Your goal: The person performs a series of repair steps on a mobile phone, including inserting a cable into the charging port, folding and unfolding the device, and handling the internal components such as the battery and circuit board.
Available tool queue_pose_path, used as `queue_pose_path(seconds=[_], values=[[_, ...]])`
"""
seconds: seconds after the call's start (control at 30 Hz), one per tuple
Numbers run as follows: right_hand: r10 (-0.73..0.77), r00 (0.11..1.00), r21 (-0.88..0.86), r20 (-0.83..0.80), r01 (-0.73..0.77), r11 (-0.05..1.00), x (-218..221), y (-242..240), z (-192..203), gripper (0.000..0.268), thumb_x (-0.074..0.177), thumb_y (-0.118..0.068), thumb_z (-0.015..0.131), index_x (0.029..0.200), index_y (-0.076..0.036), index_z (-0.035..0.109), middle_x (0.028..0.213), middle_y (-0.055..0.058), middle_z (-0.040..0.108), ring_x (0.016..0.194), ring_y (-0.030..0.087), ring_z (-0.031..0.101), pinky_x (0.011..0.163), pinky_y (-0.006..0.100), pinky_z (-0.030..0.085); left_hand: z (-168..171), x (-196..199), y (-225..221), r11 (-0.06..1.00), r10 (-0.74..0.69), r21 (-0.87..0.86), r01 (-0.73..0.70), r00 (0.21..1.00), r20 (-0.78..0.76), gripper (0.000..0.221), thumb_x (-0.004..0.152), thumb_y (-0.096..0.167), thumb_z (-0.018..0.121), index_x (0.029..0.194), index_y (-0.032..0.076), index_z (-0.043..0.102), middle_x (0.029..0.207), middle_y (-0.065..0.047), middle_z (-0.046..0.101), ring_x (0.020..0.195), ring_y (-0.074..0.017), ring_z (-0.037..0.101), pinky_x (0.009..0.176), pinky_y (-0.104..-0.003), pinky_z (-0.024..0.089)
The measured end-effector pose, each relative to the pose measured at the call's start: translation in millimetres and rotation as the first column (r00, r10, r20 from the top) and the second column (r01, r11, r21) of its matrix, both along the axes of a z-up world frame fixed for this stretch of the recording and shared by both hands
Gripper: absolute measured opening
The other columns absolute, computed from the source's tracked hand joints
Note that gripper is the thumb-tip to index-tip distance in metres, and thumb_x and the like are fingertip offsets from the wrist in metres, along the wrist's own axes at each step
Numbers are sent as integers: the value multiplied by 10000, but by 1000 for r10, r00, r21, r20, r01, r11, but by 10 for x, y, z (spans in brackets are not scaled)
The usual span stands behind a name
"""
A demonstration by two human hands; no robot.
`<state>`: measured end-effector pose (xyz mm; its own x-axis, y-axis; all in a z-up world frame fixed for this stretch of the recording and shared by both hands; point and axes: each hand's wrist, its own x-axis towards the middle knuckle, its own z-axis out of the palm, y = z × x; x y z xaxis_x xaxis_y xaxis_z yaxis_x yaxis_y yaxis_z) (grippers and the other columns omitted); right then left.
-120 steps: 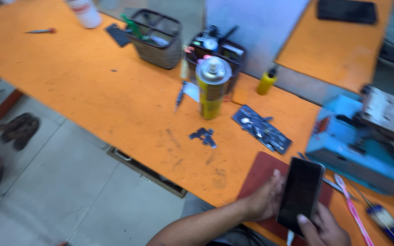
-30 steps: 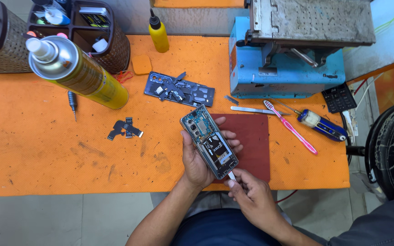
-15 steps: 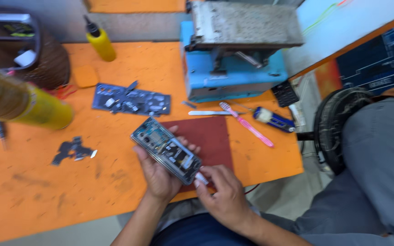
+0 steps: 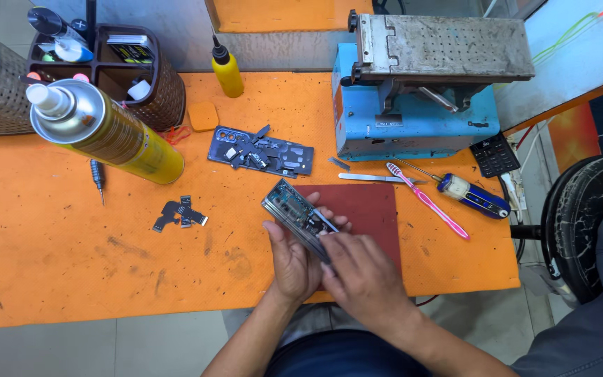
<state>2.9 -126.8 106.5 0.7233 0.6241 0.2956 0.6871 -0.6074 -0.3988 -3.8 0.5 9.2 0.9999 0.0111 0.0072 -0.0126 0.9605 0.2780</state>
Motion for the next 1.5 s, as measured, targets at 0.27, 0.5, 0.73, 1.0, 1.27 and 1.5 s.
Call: queue_pose_path(seconds=[0.27,0.5,0.73,1.0,1.27,1.5], values=[[-62,623,251,-780,402,880,454,-468,-227,392,920,-119,665,1291,6,651,1114,110,737,974,189,711,869,326,563,249,56,25,957,-127,268,115,991,30,940,966,754,294,1608,73,205,1615,-127,341,1493,-265,365,1241,-440,314],[554,152,489,-819,691,533,351,-624,-468,379,1004,-118,611,1338,57,579,1199,128,704,1092,188,678,982,357,536,187,56,29,978,-73,189,85,995,-68,888,994,723,258,1580,55,277,1524,-158,454,1427,-270,457,1220,-448,361],[589,58,435,-806,733,523,97,-320,-445,426,957,-150,603,1351,2,546,1229,48,694,1134,130,666,1013,342,520,206,49,68,967,-244,59,246,969,-30,943,976,765,189,1479,12,450,1243,-158,672,1205,-283,659,1056,-441,536],[-174,584,123,-793,433,893,170,-521,-400,239,921,-170,709,1076,3,765,876,52,772,740,94,660,672,280,547,164,42,70,975,-215,55,217,976,-35,990,991,792,224,1447,-53,466,1093,-146,699,1175,-275,686,1044,-428,576],[16,756,449,-655,372,813,295,-580,-262,201,947,-57,684,1133,19,685,1022,66,653,902,87,659,798,251,561,102,5,93,928,-371,50,370,929,3,987,999,796,258,1473,-44,467,1130,-148,683,1005,-262,732,914,-400,614],[80,758,495,-647,338,801,532,-380,-16,302,905,-13,676,1196,-13,597,1121,81,569,713,118,671,615,260,599,-28,-29,58,864,-498,49,500,866,-51,936,953,791,284,1394,0,517,1144,-140,689,961,-265,734,838,-386,615]])
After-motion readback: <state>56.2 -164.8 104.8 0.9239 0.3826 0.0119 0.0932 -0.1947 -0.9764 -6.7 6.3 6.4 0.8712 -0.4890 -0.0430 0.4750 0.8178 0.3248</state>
